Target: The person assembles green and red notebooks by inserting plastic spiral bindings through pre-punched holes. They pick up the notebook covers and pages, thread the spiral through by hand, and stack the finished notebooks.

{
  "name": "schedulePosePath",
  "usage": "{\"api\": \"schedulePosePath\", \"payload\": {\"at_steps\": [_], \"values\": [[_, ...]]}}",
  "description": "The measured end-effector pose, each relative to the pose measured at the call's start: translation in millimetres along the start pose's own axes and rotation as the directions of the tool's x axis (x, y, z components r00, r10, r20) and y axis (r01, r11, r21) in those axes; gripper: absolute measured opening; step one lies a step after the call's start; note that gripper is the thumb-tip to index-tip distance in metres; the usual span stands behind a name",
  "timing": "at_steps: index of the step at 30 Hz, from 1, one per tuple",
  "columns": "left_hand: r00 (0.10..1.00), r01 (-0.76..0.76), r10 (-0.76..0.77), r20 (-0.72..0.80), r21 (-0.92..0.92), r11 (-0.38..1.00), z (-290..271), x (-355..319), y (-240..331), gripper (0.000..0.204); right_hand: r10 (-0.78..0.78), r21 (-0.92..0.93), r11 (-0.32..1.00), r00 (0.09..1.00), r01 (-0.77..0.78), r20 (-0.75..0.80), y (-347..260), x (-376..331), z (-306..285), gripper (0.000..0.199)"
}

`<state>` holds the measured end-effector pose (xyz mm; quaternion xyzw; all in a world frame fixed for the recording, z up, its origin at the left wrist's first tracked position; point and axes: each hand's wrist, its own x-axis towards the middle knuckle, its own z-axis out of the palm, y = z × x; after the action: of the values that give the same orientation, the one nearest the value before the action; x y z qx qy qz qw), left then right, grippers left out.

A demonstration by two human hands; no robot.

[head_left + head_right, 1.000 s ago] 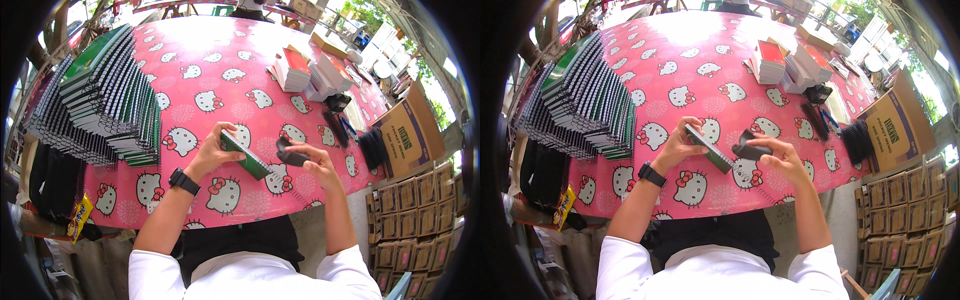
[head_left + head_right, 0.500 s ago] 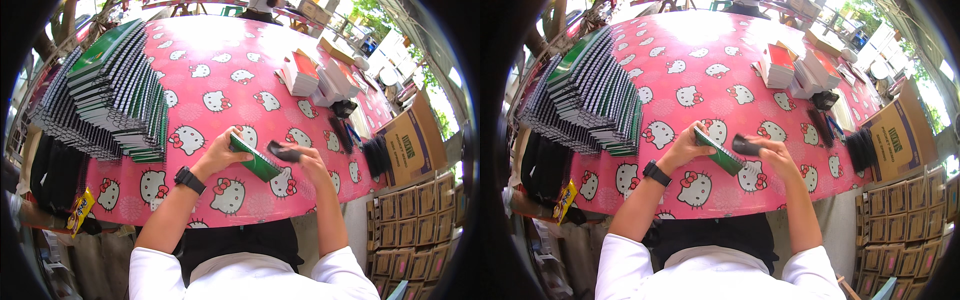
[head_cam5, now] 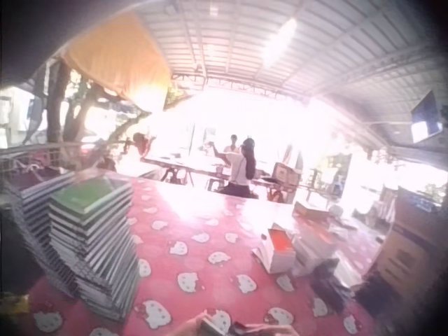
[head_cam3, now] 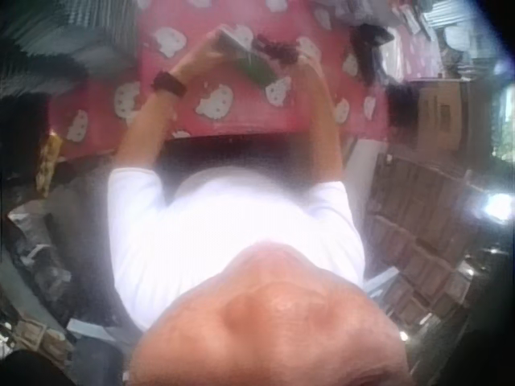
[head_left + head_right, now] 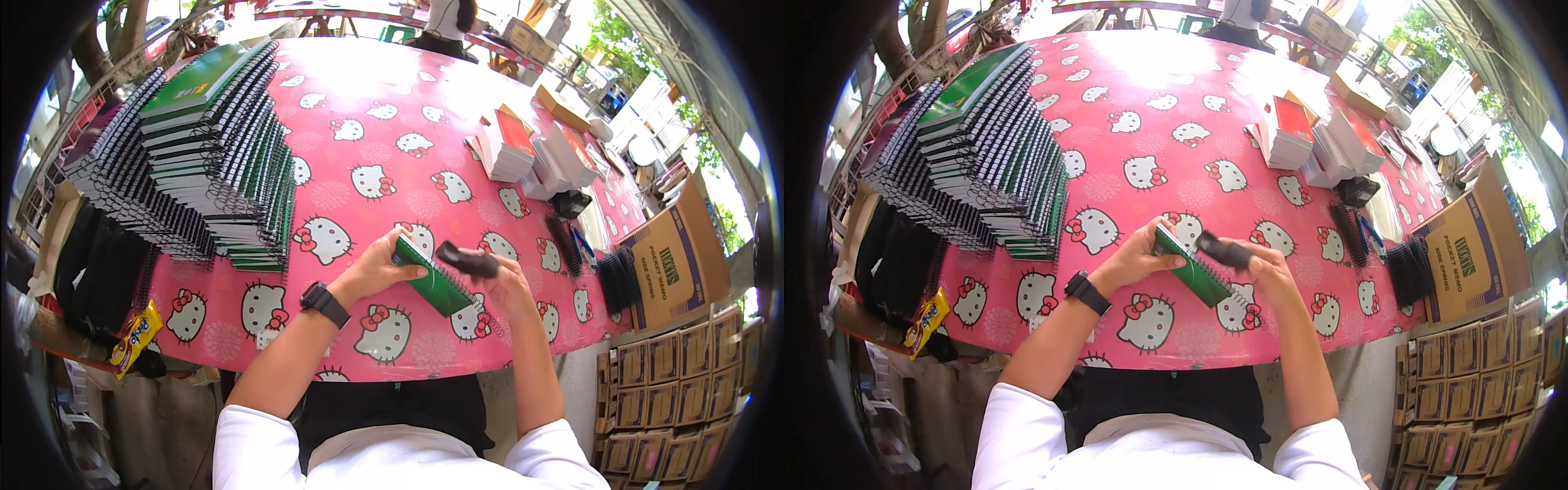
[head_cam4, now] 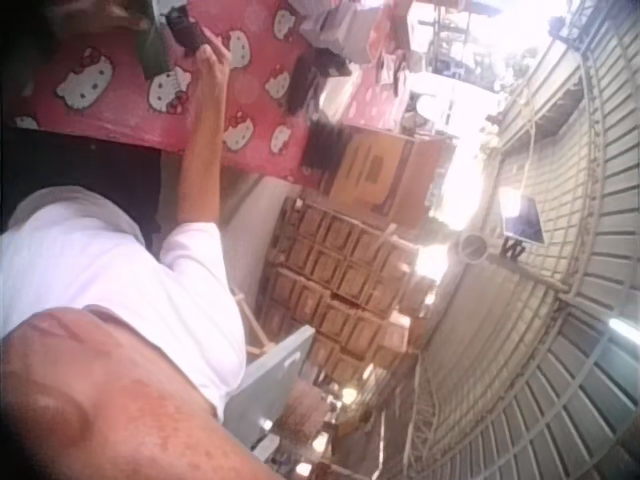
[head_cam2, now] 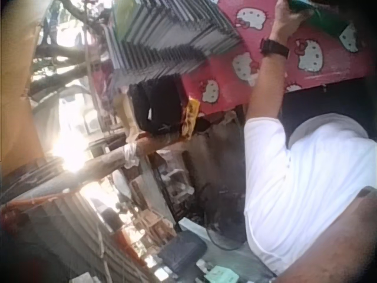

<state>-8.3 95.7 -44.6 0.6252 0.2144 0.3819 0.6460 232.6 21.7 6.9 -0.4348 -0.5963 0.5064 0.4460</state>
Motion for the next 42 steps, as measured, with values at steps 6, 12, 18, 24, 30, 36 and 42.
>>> {"api": "schedulePosePath", "payload": {"at_steps": [6,12,18,24,30,36,42], "values": [[0.999,-0.033,0.031,0.025,0.046,0.998,-6,0,-4,0.037,0.028,-0.076,0.997,0.997,-0.033,-0.068,10,10,3,0.041],[0.998,-0.012,0.010,0.056,0.021,1.000,-5,0,0,0.034,-0.007,-0.167,0.986,0.998,-0.004,-0.062,5,27,11,0.040],[1.000,-0.008,0.007,0.025,0.049,0.999,-5,0,-4,0.042,-0.138,-0.547,0.837,0.977,0.026,-0.165,7,37,10,0.042],[0.998,-0.054,0.046,0.049,0.165,0.985,-5,-1,2,0.031,-0.007,0.155,0.988,0.998,-0.003,0.064,1,30,10,0.046],[1.000,-0.017,0.014,0.027,0.101,0.995,-3,-1,3,0.040,-0.097,-0.057,0.994,0.988,0.091,-0.119,5,33,10,0.036],[0.999,-0.033,0.035,-0.004,0.193,0.981,0,1,-4,0.036,-0.228,-0.521,0.840,0.970,0.150,-0.089,-5,28,17,0.031],[0.978,-0.078,0.150,-0.146,0.412,0.908,10,-6,9,0.034,-0.380,-0.677,0.698,0.922,0.234,-0.073,-56,22,53,0.025]]}}
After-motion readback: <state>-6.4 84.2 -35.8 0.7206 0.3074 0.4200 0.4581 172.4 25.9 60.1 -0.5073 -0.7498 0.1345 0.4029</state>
